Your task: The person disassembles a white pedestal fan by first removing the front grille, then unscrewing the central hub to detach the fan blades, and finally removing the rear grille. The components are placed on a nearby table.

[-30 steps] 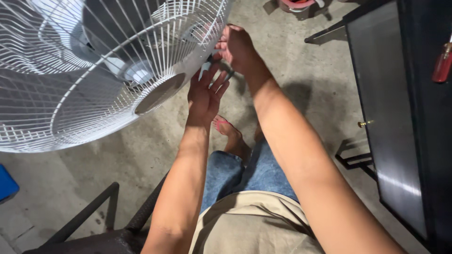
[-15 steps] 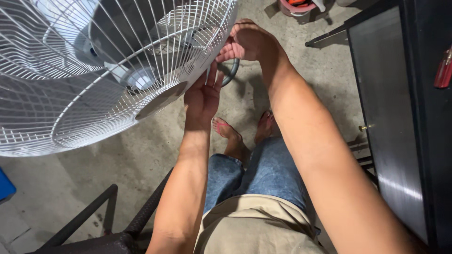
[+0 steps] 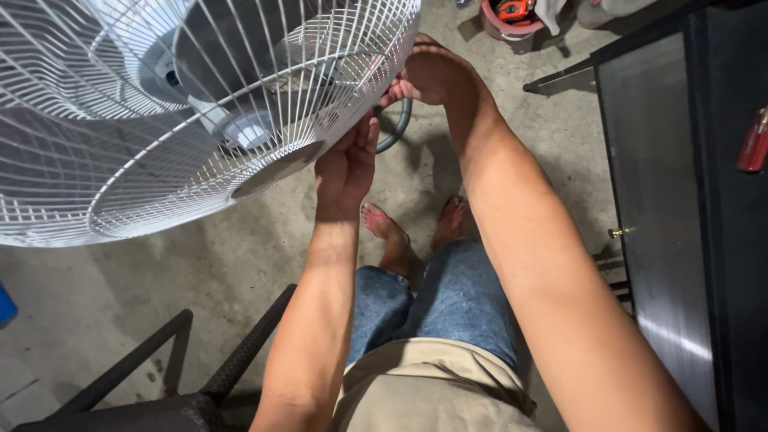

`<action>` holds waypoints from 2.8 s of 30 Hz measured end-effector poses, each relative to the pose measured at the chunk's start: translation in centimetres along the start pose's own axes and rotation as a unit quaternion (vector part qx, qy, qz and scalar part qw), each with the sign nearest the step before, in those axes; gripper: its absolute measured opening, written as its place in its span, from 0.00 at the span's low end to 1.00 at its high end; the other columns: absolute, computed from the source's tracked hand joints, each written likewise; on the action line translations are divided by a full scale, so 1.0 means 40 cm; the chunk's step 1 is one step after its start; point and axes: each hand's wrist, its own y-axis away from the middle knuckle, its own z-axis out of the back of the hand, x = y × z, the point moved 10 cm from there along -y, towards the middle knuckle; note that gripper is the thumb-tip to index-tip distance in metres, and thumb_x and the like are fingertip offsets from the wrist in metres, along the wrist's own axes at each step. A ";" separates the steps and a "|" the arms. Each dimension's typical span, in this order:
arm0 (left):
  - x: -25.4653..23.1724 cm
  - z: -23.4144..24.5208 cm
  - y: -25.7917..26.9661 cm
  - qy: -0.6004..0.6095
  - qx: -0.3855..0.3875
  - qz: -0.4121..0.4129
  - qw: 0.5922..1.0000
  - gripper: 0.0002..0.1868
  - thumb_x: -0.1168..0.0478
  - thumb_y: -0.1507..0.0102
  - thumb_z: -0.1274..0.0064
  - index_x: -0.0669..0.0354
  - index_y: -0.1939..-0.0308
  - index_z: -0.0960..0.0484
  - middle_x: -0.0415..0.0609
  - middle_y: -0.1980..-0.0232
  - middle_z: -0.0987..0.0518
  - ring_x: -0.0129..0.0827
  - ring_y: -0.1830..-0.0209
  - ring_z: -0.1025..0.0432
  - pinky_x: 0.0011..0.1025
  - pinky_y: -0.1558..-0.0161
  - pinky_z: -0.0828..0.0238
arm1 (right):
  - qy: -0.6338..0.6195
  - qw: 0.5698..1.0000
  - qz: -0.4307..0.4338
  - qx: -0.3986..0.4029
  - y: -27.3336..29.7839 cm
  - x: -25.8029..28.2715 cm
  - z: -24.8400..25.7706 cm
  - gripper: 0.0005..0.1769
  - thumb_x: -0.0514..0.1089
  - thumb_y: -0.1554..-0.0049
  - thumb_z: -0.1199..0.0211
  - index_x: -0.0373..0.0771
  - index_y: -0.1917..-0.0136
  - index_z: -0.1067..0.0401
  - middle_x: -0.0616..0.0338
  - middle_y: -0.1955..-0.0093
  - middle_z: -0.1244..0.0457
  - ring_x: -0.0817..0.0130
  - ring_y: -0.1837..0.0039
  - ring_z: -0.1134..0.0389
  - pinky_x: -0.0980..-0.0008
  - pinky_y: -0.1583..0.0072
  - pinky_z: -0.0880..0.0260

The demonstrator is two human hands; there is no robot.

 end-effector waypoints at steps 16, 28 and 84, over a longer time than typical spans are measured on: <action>0.012 -0.019 0.007 0.018 -0.021 0.017 0.999 0.13 0.72 0.30 0.53 0.65 0.42 0.22 0.55 0.44 0.18 0.42 0.42 0.22 0.41 0.39 0.22 | -0.060 0.997 -0.049 0.029 -0.031 -0.066 0.054 0.17 0.49 0.33 0.49 0.35 0.47 0.26 0.51 0.54 0.30 0.60 0.58 0.29 0.57 0.51 0.25; 0.016 -0.052 0.007 0.038 0.025 0.001 0.999 0.13 0.73 0.32 0.52 0.67 0.43 0.22 0.55 0.46 0.18 0.40 0.45 0.22 0.37 0.40 0.22 | -0.025 0.986 -0.127 0.109 -0.124 -0.179 0.144 0.11 0.48 0.37 0.40 0.39 0.50 0.25 0.61 0.58 0.31 0.70 0.57 0.31 0.66 0.52 0.26; -0.468 -0.060 0.447 -0.162 -0.212 -0.219 0.939 0.42 0.71 0.37 0.57 0.43 0.19 0.48 0.42 0.45 0.30 0.31 0.50 0.34 0.47 0.45 0.30 | -0.050 0.887 0.249 -0.385 0.209 0.117 0.088 0.08 0.49 0.39 0.39 0.44 0.52 0.26 0.68 0.61 0.35 0.76 0.61 0.36 0.72 0.62 0.38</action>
